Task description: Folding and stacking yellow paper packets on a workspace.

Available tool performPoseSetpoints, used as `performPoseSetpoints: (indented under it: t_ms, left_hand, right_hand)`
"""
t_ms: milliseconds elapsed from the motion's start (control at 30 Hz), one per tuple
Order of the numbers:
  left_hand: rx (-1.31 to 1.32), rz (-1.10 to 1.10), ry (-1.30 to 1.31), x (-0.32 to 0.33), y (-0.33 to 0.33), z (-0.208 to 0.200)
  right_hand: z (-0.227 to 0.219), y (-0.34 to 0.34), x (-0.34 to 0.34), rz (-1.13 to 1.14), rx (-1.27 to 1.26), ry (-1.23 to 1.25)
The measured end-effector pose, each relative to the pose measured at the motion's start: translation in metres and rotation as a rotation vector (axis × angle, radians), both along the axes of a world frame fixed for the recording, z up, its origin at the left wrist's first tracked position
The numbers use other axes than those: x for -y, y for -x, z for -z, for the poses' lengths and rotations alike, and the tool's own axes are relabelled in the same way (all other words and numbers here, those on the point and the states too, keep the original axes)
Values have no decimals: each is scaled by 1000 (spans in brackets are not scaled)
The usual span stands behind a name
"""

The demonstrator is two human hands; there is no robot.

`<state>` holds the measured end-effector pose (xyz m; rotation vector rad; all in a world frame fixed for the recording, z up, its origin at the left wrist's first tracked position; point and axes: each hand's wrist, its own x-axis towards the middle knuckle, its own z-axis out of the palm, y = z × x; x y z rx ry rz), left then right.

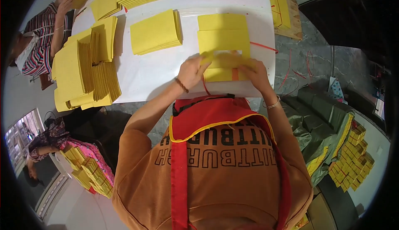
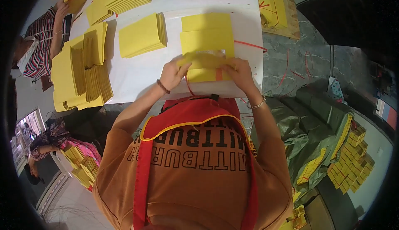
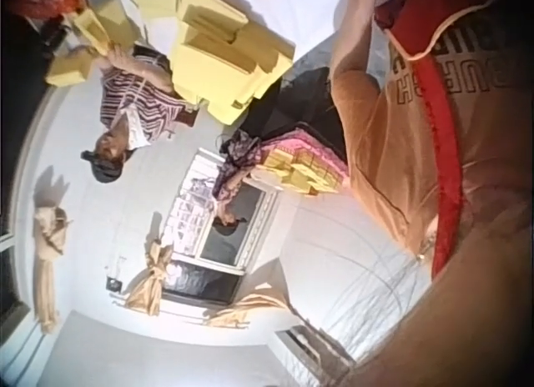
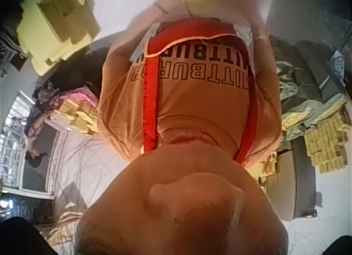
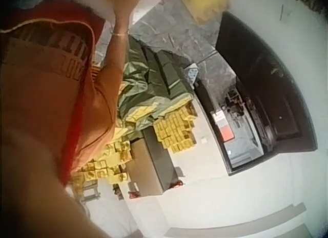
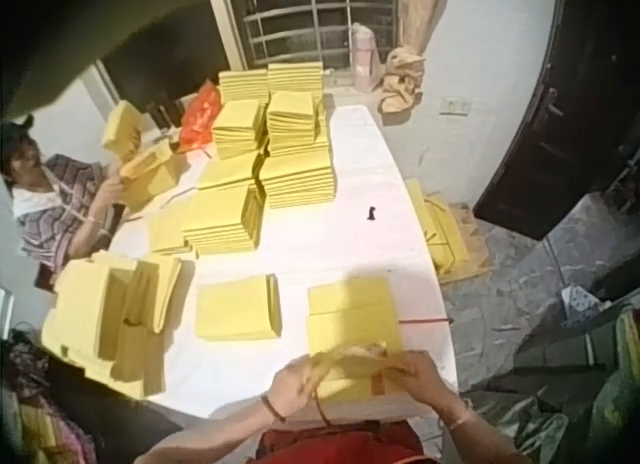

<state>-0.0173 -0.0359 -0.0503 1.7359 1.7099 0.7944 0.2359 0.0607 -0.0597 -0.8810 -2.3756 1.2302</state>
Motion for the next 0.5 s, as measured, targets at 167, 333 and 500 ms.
performPoseSetpoints:
  t_ms: [167, 333, 500]
  left_hand:
    - [156, -205, 266, -35, 3, 16]
    - [169, -280, 367, -45, 4, 23]
    - [302, -331, 396, -46, 2, 17]
  right_hand:
    - [-6, 28, -4, 527, -73, 347]
    - [-10, 35, -7, 554, -156, 303]
    - [5, 37, -6, 547, -164, 142]
